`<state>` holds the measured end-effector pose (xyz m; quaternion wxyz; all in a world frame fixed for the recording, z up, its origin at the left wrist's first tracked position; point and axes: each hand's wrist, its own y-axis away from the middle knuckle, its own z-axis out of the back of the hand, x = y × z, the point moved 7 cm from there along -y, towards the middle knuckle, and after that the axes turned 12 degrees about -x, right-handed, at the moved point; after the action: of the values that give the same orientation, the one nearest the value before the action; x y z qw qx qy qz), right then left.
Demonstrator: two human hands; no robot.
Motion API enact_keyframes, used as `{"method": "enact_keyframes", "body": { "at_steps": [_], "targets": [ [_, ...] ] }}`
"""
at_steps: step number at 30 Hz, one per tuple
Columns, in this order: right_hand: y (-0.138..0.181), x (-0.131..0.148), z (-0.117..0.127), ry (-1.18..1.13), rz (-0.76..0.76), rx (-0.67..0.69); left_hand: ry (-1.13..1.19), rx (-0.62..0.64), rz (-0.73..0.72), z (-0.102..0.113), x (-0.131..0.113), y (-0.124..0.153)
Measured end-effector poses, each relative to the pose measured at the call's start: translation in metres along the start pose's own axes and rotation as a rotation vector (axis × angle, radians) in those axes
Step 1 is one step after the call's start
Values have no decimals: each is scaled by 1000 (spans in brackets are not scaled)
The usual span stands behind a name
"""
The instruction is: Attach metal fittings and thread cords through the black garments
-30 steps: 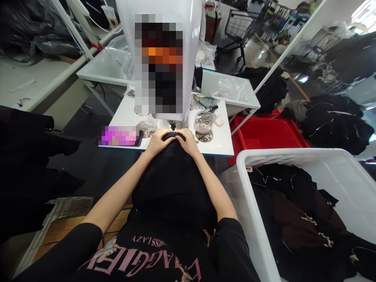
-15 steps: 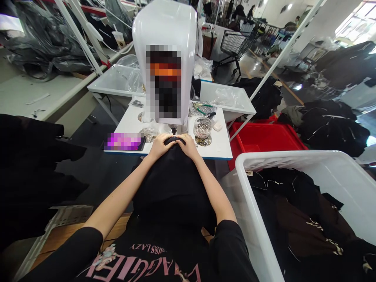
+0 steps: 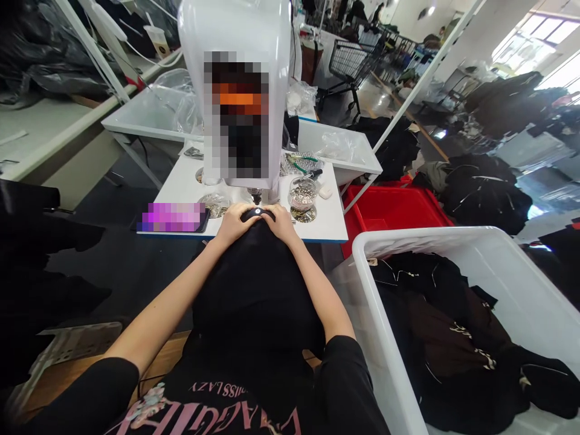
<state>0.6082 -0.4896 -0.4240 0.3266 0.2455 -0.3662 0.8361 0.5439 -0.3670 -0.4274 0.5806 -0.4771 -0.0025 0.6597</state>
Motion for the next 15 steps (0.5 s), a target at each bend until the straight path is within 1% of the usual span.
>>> {"method": "enact_keyframes", "body": {
  "at_steps": [3, 5, 7, 9, 11, 13, 14, 15],
  "targets": [
    [-3, 0, 5, 7, -83, 0, -35, 8, 10, 3, 1, -3],
    [-6, 2, 9, -11, -139, 10, -66, 13, 59, 9, 5, -6],
    [-5, 9, 15, -50, -131, 20, -61, 34, 101, 17, 8, -6],
    [0, 20, 23, -78, -63, 50, -27, 80, 85, 25, 6, -1],
    [13, 31, 29, -51, 55, 119, -9, 115, 2, 35, -2, 12],
    [33, 40, 34, 52, 207, 183, -25, 112, -139, 48, -15, 30],
    [45, 44, 37, 123, 293, 187, -37, 93, -228, 55, -23, 40],
    [57, 49, 39, 197, 380, 162, -44, 65, -326, 62, -33, 51]
  ]
}}
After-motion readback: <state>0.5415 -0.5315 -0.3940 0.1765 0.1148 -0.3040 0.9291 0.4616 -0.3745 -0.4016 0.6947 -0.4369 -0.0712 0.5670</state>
